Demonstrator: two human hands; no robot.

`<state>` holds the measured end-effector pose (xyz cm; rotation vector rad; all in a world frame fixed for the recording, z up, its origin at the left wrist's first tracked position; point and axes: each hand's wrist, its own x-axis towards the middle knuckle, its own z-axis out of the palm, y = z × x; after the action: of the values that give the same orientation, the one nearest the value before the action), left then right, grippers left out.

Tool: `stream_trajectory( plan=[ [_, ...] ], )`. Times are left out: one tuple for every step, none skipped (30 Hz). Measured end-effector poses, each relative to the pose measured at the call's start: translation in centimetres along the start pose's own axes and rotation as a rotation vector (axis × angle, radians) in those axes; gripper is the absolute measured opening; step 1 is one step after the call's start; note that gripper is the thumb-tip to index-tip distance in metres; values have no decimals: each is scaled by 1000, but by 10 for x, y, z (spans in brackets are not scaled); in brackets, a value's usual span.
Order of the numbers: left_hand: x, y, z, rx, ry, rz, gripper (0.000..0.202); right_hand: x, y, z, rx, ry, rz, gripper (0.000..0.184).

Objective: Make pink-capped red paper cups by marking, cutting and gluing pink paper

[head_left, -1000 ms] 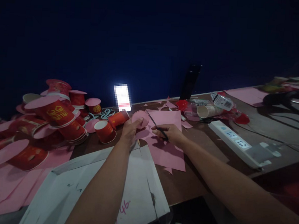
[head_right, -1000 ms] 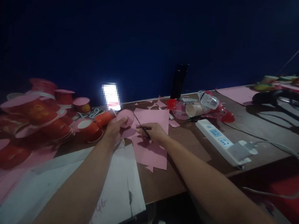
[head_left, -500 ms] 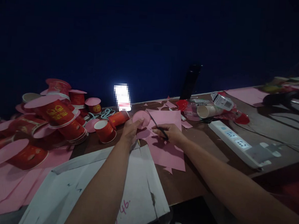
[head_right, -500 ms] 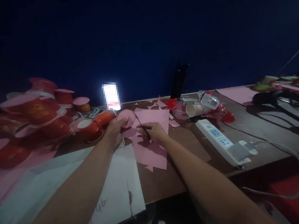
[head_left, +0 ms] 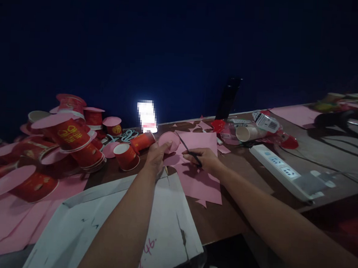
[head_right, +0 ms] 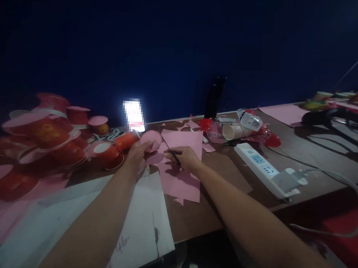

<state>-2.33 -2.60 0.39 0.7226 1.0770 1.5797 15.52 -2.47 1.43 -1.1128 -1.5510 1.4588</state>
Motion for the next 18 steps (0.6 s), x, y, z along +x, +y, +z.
stream_trajectory(
  plan=[
    [0,1,0,-5,5,1,39,0,0,0,-1,-1,-1,50],
    [0,1,0,-11,9,3,38,0,0,0,-3,0,0,49],
    [0,2,0,-19,14,6,38,0,0,0,-6,1,1,49],
    [0,2,1,-25,19,6,37,0,0,0,-8,0,2,49],
    [0,2,1,-31,21,5,36,0,1,0,-9,0,2,49],
    [1,3,1,-37,23,1,35,1,1,0,-10,1,1,50],
    [1,3,1,-41,23,-3,35,1,1,0,-11,1,-3,50],
    [2,2,1,-45,24,-10,34,1,2,0,-12,1,-7,50],
    [2,2,0,-47,23,-15,34,1,2,0,-14,1,-7,50],
    [2,2,0,-49,22,-15,33,1,2,0,-16,2,-5,50],
    [2,2,0,-50,21,-13,33,1,2,0,-17,2,0,50],
    [2,2,0,-47,20,-10,33,1,2,0,-18,0,4,51],
    [2,2,0,-42,18,-6,33,1,2,0,-17,-2,5,51],
    [2,2,0,-36,16,-2,33,1,2,-1,-17,-3,4,50],
    [1,2,1,-32,17,4,34,1,2,-1,-16,-5,1,50],
    [1,2,1,-29,21,7,34,1,2,-1,-14,-7,-4,50],
    [1,2,1,-28,22,6,34,1,2,0,-10,-7,-8,49],
    [0,2,1,-31,22,8,33,2,2,0,-5,-7,-12,49]
  ],
)
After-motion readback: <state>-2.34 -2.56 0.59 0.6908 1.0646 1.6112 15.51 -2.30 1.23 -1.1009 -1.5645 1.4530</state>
